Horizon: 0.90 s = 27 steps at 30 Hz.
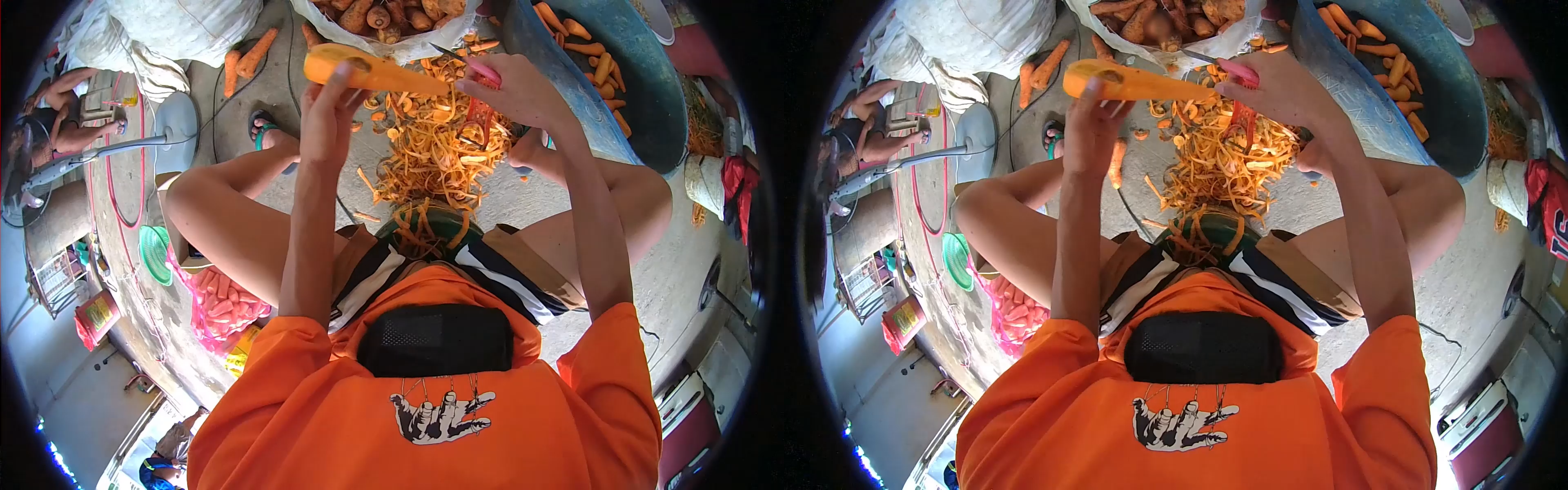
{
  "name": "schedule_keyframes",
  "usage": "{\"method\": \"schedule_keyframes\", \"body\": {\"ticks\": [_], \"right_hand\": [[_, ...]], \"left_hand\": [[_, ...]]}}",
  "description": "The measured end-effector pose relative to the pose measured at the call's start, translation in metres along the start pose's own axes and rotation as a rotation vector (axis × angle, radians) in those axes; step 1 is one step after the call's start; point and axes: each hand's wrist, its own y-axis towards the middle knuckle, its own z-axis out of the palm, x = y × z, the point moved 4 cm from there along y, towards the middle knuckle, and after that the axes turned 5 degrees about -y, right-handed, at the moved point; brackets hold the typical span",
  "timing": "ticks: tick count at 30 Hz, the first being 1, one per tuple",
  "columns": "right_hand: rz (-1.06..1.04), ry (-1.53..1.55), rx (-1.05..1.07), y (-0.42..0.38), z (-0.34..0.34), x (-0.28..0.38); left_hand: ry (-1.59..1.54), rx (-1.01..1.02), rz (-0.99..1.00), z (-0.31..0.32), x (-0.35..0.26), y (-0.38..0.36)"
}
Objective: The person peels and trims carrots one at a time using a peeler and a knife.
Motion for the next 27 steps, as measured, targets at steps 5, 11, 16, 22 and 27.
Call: {"method": "schedule_keyframes", "body": {"ticks": [5,11,16,22,27], "right_hand": [[0.001,-0.021,0.046,0.002,-0.001,0.000],[-0.022,0.038,0.023,0.000,0.003,-0.003],[-0.025,-0.036,0.022,0.000,0.000,0.001],[-0.029,-0.181,-0.044,-0.002,0.022,0.012],[-0.043,-0.238,0.059,-0.005,0.053,0.028]], "left_hand": [[-0.901,0.076,-0.269,0.019,0.003,-0.004],[-0.485,0.037,-0.347,0.004,0.030,-0.001],[-0.739,-0.101,-0.463,0.029,0.020,-0.011],[-0.327,-0.027,-0.523,0.024,0.044,-0.016],[-0.179,0.073,-0.657,0.035,0.072,-0.028]]}}
